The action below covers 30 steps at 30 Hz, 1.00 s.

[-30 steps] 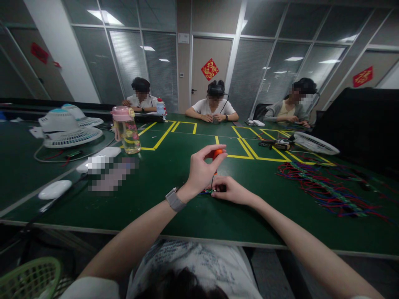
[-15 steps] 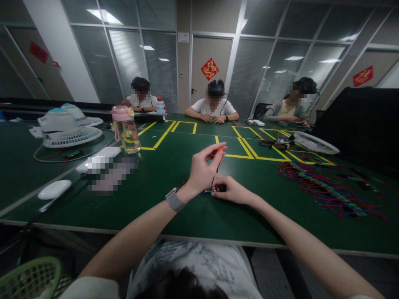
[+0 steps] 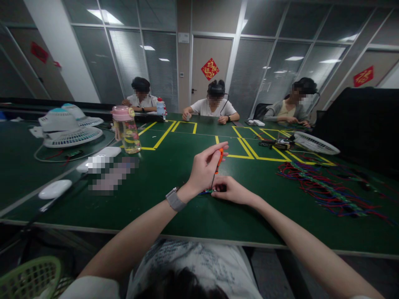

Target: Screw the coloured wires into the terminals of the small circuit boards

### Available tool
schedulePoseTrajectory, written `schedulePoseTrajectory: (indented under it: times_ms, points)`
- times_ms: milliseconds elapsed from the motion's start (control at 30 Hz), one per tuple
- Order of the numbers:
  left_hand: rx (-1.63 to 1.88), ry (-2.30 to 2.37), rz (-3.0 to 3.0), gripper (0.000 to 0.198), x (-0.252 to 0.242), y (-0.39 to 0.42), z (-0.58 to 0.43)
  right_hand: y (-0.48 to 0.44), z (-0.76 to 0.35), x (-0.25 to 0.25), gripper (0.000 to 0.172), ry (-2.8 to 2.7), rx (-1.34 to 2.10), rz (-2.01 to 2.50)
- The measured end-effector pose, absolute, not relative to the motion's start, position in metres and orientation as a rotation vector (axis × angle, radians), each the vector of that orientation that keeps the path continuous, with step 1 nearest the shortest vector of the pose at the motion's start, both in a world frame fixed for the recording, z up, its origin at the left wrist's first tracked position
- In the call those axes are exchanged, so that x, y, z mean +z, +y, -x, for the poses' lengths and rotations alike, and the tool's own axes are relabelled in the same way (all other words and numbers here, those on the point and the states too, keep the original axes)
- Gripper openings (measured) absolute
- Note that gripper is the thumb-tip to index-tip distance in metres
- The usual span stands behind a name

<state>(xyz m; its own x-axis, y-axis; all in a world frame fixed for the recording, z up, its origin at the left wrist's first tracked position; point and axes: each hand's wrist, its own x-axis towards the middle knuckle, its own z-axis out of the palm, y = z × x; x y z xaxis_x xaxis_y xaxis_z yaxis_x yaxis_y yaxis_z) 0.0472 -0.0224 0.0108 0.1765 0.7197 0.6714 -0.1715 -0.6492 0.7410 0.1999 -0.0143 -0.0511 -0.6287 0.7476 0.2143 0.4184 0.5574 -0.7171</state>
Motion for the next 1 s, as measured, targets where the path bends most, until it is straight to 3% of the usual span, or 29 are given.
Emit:
schedulePoseTrajectory:
  times_ms: [300, 500, 1000]
  points:
    - [1.770, 0.755, -1.939, 0.010, 0.0141, -0.0228, -0.0434, -0.0149, -0.2007, -0.0506, 0.012, -2.294, 0.874, 0.947]
    - [1.672, 0.655, -1.771, 0.030, 0.0124, -0.0210, -0.0440, -0.0156, -0.2001, -0.0498, 0.014, -2.278, 0.889, 0.959]
    - [1.831, 0.748, -1.863, 0.017, 0.0106, -0.0220, -0.0460, -0.0134, -0.2011, -0.0532, 0.012, -2.294, 0.864, 0.931]
